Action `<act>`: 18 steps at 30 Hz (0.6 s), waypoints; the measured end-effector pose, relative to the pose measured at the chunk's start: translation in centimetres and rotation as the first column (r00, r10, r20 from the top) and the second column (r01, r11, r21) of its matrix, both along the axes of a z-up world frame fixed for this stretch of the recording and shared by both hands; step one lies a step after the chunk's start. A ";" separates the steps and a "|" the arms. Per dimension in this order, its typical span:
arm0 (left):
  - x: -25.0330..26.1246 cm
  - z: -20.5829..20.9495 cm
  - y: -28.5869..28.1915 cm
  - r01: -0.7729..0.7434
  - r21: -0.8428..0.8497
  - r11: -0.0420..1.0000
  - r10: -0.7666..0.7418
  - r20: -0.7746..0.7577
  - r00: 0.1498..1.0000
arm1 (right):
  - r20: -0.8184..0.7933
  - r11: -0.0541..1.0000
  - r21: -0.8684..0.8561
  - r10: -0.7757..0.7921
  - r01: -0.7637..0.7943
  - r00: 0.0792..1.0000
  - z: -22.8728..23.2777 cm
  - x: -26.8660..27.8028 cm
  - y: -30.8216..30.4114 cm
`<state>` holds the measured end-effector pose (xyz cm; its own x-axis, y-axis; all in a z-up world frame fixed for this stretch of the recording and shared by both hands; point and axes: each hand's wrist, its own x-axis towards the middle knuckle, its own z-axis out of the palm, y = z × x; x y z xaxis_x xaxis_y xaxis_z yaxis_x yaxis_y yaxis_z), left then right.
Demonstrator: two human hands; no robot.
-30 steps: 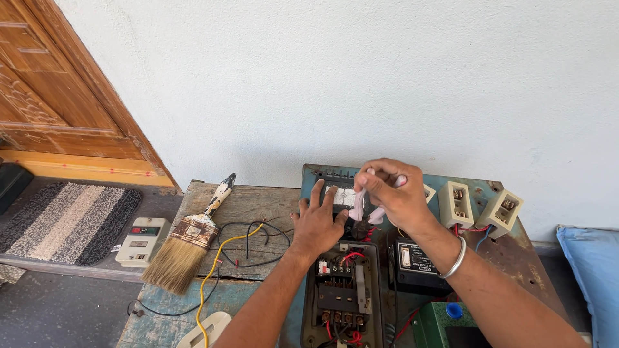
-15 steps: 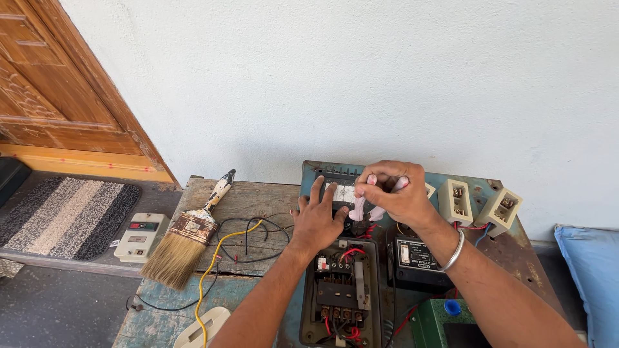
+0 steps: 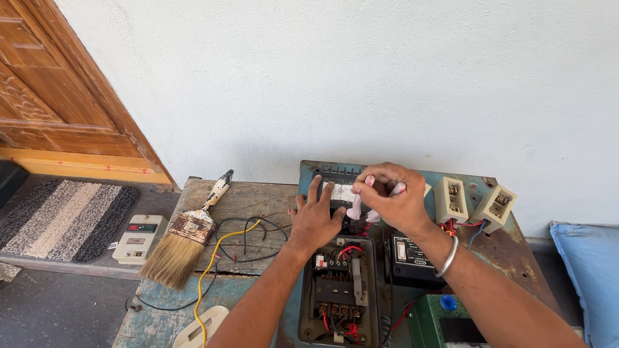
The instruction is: The person works on an electrical starter unit, using screwdrivers and pliers to loosen terminal screws, handle wires, and disassemble connections on the panel.
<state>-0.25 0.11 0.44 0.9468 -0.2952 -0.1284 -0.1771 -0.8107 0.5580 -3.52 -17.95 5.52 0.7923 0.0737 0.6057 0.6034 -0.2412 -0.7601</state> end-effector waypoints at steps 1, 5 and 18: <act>-0.1 0.3 0.1 0.007 0.006 1.000 -0.007 -0.015 1.000 | 0.005 0.999 -0.028 0.018 -0.018 1.000 0.1 0.0 -0.2; -0.5 1.0 0.2 0.055 0.068 0.996 -0.055 -0.014 0.998 | 0.154 0.977 -0.137 0.185 -0.164 0.971 -0.2 0.0 -0.3; -0.9 0.5 0.2 0.127 0.099 0.987 -0.137 0.102 0.985 | 0.204 0.965 0.216 0.104 -0.148 0.974 3.8 0.7 -4.8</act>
<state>-1.12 0.30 0.95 0.9099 -0.4105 -0.0593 -0.3417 -0.8230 0.4538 -2.82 -22.73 9.30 0.6551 0.0076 0.7555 0.7554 0.0132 -0.6551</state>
